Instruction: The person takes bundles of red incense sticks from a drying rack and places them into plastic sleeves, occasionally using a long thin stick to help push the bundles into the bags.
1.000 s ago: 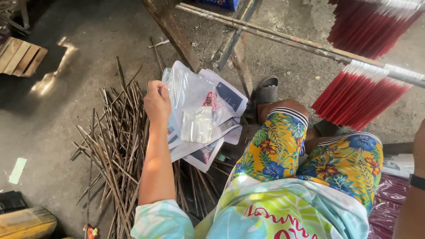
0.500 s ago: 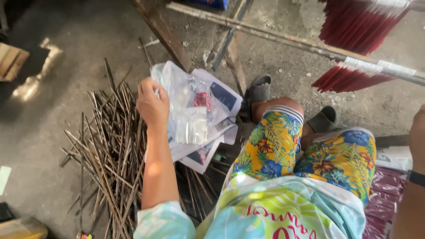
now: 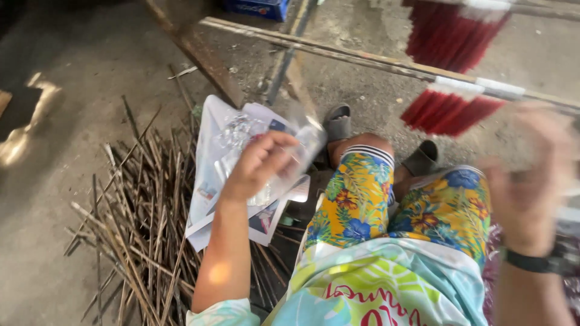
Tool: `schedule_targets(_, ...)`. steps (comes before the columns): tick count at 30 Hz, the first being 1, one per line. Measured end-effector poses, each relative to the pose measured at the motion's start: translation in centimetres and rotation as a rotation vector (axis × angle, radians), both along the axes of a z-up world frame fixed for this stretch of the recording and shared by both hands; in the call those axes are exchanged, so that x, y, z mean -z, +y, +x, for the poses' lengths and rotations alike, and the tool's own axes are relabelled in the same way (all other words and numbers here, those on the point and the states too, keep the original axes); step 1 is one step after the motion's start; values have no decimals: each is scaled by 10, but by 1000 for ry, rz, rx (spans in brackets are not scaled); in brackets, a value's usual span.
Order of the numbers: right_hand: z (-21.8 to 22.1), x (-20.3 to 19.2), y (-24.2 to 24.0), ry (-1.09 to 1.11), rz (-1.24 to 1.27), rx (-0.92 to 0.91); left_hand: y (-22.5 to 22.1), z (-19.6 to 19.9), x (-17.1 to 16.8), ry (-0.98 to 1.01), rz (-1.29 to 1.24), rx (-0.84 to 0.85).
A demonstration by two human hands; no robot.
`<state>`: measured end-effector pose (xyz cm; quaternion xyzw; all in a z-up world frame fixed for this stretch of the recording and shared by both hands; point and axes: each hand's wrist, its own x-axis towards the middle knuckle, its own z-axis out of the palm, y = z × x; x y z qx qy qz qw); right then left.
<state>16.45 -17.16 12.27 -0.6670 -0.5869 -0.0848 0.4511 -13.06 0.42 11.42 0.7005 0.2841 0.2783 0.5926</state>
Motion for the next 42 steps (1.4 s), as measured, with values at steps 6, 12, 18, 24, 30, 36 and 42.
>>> schedule_targets(6,-40,49,26,556,-189,-675,-38,68,7,-341,-221,392)
schedule_targets(12,-47,65,7,1098,-213,-865,-30,84,24,-518,-226,291)
schedule_targets(18,-60,105,-14,1533,-35,-819,-38,88,19,-372,-60,50)
schedule_targets(24,-55,126,-26,1610,116,-443,-28,81,19,-266,176,-144)
schedule_targets(30,-59,99,-26,1431,191,-281,-39,97,22,1,1005,-461)
schedule_targets(36,-64,85,-30,1278,161,-338,-88,117,5,-147,782,-121)
schedule_targets(42,-47,17,-43,966,-144,-577,-61,137,34,-248,385,503)
